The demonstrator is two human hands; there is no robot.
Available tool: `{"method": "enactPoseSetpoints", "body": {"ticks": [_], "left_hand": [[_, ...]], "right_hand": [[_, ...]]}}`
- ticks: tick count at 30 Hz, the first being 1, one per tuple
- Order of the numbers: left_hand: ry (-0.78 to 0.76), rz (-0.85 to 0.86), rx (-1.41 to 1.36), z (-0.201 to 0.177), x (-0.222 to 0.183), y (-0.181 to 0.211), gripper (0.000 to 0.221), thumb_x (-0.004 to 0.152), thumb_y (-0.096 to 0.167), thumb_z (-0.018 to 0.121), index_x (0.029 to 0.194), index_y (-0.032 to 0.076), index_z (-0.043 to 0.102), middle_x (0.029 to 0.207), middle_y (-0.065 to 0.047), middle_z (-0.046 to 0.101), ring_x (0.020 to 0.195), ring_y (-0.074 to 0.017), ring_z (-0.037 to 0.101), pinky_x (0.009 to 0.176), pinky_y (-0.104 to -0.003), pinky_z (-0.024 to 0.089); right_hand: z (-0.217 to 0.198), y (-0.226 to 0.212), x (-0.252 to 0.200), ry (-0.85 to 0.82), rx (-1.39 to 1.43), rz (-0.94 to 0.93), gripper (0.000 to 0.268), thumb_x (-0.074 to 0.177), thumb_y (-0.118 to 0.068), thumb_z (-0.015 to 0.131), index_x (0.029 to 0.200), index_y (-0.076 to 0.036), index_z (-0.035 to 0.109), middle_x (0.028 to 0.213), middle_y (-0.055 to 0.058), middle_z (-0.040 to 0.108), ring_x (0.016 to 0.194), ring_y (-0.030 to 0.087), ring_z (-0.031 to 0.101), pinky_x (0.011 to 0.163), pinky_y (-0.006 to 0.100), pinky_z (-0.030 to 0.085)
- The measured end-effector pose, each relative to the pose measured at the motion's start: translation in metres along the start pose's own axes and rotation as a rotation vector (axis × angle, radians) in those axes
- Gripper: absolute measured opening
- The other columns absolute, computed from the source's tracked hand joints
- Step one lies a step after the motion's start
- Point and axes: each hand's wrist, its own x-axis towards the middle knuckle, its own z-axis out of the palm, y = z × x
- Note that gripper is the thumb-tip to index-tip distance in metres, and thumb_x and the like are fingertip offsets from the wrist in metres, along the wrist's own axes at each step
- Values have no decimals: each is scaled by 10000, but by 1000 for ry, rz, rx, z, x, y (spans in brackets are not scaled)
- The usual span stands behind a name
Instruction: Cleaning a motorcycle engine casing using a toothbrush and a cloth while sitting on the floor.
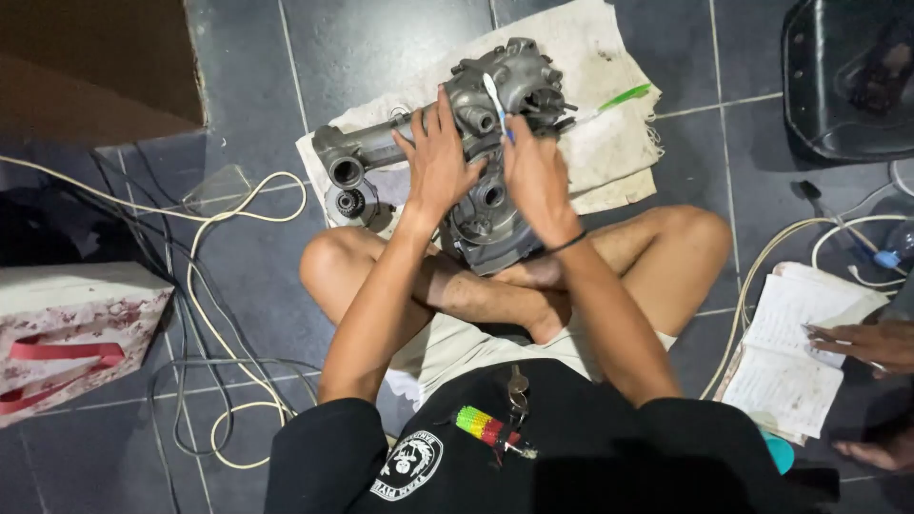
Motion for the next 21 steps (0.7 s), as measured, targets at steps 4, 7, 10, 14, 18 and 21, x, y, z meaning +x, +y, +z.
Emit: {"method": "enactPoseSetpoints", "body": {"ticks": [4, 7, 10, 14, 18, 21], "left_hand": [[-49, -15, -4, -14, 2, 3, 1215, 756, 382, 950, 1581, -77, 186, 1435, -302, 490, 1381, -539, 384, 1019, -890, 241], [-95, -16, -40, -14, -3, 8, 1166, 744, 310, 956, 1581, -78, 243, 1470, -305, 460, 1401, -554, 345, 1027, -897, 210], [-80, -12, -53, -16, 1, 9, 1172, 742, 297, 948, 1584, -83, 226, 1462, -313, 454, 1392, -565, 346, 1013, -907, 201], [-54, -20, -29, -15, -1, 8, 1154, 752, 314, 931, 1585, -78, 234, 1455, -295, 460, 1387, -544, 360, 1016, -903, 220], [-49, -34, 5, -11, -3, 10, 1189, 727, 362, 937, 1586, -71, 238, 1449, -279, 465, 1385, -531, 368, 1016, -897, 240], [-33, -50, 56, -12, -1, 8, 1174, 711, 365, 957, 1566, -58, 273, 1424, -263, 494, 1383, -502, 393, 1021, -892, 265]], "right_hand": [[8, -1, -23, -64, 7, 150, 287, 1024, -156, 498, 1280, -69, 593, 852, 311, 714, 749, 500, 695, 637, 598, 528], [5, 3, -22, -121, 38, 316, 313, 1058, -228, 449, 1325, -129, 581, 925, 339, 725, 897, 505, 726, 774, 620, 572], [8, -2, 5, -77, 58, 350, 296, 1049, -207, 438, 1307, -128, 561, 900, 336, 724, 891, 506, 729, 763, 625, 572], [9, -6, 3, -189, -16, 369, 323, 1050, -196, 394, 1330, -80, 507, 887, 327, 727, 888, 483, 742, 761, 623, 583], [23, -5, -8, -319, -78, 372, 304, 1055, -205, 403, 1305, -79, 520, 848, 324, 722, 837, 502, 739, 748, 606, 595], [16, -15, 1, -278, 9, 329, 358, 1055, -215, 404, 1367, -60, 484, 906, 310, 734, 905, 488, 738, 789, 633, 577]]}}
